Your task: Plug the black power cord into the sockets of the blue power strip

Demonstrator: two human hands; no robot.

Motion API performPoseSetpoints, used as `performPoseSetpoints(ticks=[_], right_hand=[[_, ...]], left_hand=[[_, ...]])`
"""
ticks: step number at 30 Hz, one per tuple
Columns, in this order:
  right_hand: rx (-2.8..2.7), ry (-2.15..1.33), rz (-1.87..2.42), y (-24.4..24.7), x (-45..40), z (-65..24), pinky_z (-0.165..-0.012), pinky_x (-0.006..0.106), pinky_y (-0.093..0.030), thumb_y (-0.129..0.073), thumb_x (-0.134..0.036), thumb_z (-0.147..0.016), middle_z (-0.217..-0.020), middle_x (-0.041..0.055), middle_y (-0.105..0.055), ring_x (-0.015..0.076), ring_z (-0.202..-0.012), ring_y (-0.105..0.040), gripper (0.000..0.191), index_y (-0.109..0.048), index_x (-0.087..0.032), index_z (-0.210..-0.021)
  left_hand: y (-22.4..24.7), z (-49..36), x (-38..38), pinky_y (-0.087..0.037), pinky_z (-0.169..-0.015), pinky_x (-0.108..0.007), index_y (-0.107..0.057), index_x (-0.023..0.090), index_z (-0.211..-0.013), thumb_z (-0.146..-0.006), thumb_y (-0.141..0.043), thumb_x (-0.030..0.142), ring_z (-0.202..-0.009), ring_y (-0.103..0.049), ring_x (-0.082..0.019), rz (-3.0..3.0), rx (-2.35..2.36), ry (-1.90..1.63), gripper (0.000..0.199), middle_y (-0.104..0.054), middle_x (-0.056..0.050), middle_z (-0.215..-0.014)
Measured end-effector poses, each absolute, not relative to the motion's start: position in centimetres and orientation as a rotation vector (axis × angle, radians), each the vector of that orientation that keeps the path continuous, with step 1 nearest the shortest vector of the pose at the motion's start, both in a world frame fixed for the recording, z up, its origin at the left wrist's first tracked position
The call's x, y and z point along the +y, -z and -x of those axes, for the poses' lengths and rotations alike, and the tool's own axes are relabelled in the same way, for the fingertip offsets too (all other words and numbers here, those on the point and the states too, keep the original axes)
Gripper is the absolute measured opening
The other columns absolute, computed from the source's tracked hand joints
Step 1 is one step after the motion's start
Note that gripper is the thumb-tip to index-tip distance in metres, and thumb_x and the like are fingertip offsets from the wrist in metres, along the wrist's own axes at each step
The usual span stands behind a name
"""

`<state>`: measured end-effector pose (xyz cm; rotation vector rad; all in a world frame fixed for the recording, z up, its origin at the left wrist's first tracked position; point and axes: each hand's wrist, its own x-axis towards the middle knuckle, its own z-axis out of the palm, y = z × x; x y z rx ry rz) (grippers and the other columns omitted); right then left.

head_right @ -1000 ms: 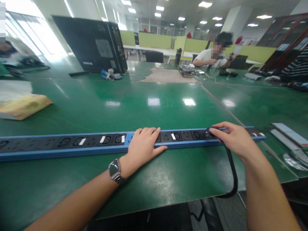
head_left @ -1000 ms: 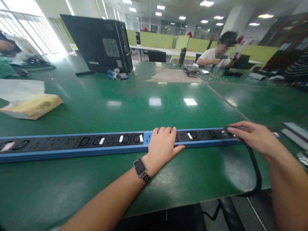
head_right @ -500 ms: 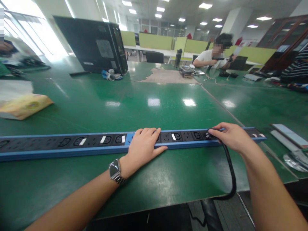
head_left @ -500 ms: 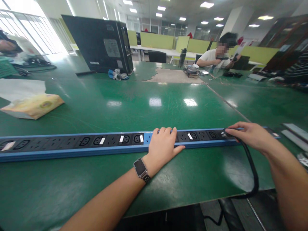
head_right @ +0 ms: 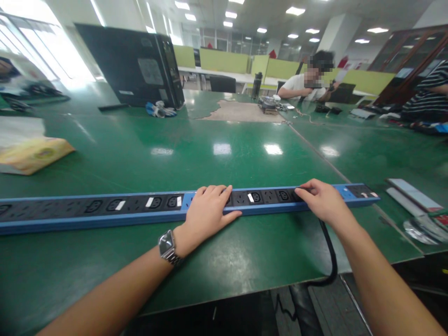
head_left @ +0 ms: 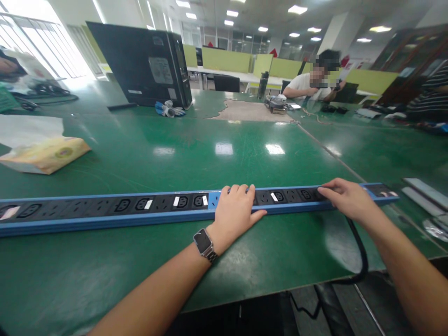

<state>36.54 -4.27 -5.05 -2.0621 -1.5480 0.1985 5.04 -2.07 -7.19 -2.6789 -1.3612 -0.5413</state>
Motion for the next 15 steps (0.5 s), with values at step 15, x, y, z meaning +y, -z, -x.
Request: performPoseSetpoints(ticks=[15], right_hand=[[-1.219, 0.380, 1.887, -0.2, -7.5, -37.6, -0.052, 0.038, -0.046, -0.040, -0.066, -0.085, -0.080, 0.0124, -0.071, 0.0271, -0.063, -0.064, 0.062, -0.063, -0.019, -0.118]], left_hand=[[7.3, -5.1, -2.0, -0.038, -0.091, -0.043, -0.052, 0.014, -0.129, -0.083, -0.056, 0.062, -0.106, -0.055, -0.029, 2.665, -1.350, 0.546, 0.066, -0.063, -0.012, -0.115]])
